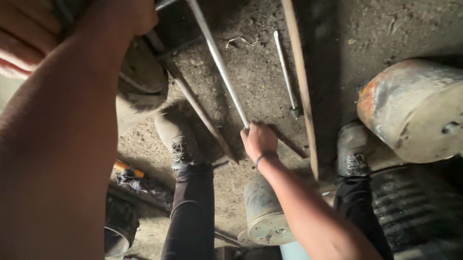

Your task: The person uses a hammer and a metal rod to strike a cylindrical metal object held by another person. They then use a wrench to tighten a bolt on the object's lid and later use a file to smooth the edges of the lid.

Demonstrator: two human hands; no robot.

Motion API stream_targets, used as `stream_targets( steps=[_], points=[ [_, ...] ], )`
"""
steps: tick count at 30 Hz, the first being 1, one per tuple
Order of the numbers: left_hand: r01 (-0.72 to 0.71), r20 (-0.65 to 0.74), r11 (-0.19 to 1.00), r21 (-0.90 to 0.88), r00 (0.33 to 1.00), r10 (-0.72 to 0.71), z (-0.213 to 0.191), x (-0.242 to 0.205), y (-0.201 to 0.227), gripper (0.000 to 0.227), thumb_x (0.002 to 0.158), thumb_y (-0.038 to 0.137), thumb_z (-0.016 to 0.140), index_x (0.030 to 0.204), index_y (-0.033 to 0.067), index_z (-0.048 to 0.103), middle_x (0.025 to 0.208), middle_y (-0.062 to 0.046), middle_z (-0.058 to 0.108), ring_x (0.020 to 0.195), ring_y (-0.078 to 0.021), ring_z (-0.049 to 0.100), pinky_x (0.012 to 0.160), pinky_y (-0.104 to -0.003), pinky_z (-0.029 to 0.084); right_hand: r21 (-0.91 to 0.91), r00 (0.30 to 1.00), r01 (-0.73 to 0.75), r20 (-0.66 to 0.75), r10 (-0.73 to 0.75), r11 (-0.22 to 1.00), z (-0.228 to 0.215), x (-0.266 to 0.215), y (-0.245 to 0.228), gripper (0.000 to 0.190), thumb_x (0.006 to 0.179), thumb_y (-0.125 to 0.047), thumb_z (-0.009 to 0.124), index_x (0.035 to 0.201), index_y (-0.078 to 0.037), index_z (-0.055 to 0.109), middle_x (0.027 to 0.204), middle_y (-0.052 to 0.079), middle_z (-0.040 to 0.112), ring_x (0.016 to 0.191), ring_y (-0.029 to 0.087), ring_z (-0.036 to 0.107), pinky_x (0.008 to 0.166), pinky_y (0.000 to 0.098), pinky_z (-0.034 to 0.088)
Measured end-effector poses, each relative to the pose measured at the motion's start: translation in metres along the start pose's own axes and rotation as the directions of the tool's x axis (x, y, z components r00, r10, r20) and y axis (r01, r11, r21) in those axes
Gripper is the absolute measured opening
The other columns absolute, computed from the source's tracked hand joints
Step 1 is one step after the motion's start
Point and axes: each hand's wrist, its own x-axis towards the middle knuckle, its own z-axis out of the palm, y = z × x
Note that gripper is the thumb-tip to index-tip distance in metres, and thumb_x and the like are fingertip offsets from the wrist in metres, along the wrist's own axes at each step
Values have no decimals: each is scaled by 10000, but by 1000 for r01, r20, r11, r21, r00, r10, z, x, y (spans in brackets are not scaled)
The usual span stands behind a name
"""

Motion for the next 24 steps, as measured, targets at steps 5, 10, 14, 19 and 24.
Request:
stream_targets(
  steps=[5,10,14,19,24],
  points=[
    [-162,-69,986,27,984,163,6,6,-7,434,897,247,797,1278,58,711,1159,-274,698,1015,-462,667,853,-564,521,217,975,-130,207,85,968,-74,-44,-4,295,886,-351,673,816,-72,739,707,142,709,639,315,694,619,464,542],
    [-37,76,999,20,996,36,7,7,-14,369,972,185,701,1330,98,708,1157,-270,721,1011,-443,704,865,-580,543,649,876,-202,454,-161,733,-200,-86,-31,297,823,-316,761,716,-40,731,558,9,648,488,120,593,482,333,436],
    [-61,12,996,66,998,61,1,-4,-6,391,888,140,719,1269,54,713,1184,-281,688,1031,-460,670,846,-567,532,899,893,36,168,-418,437,-284,-81,-64,328,975,-352,699,887,-36,685,728,-51,564,618,64,546,528,244,401],
    [-59,12,967,247,998,58,-4,-4,-3,297,877,172,733,1090,-32,764,1156,-301,695,1042,-461,673,886,-520,543,986,863,-10,92,-497,166,-277,-79,-94,359,1031,-383,675,962,-33,719,722,-34,566,607,75,551,532,268,428],
    [11,87,968,250,996,-34,-5,-17,8,271,911,148,713,1121,-14,770,1163,-288,723,1043,-451,708,887,-533,569,624,806,-9,467,-364,781,-203,-101,-47,430,1068,-191,605,725,67,610,570,58,518,431,150,486,420,321,421]
  ],
)
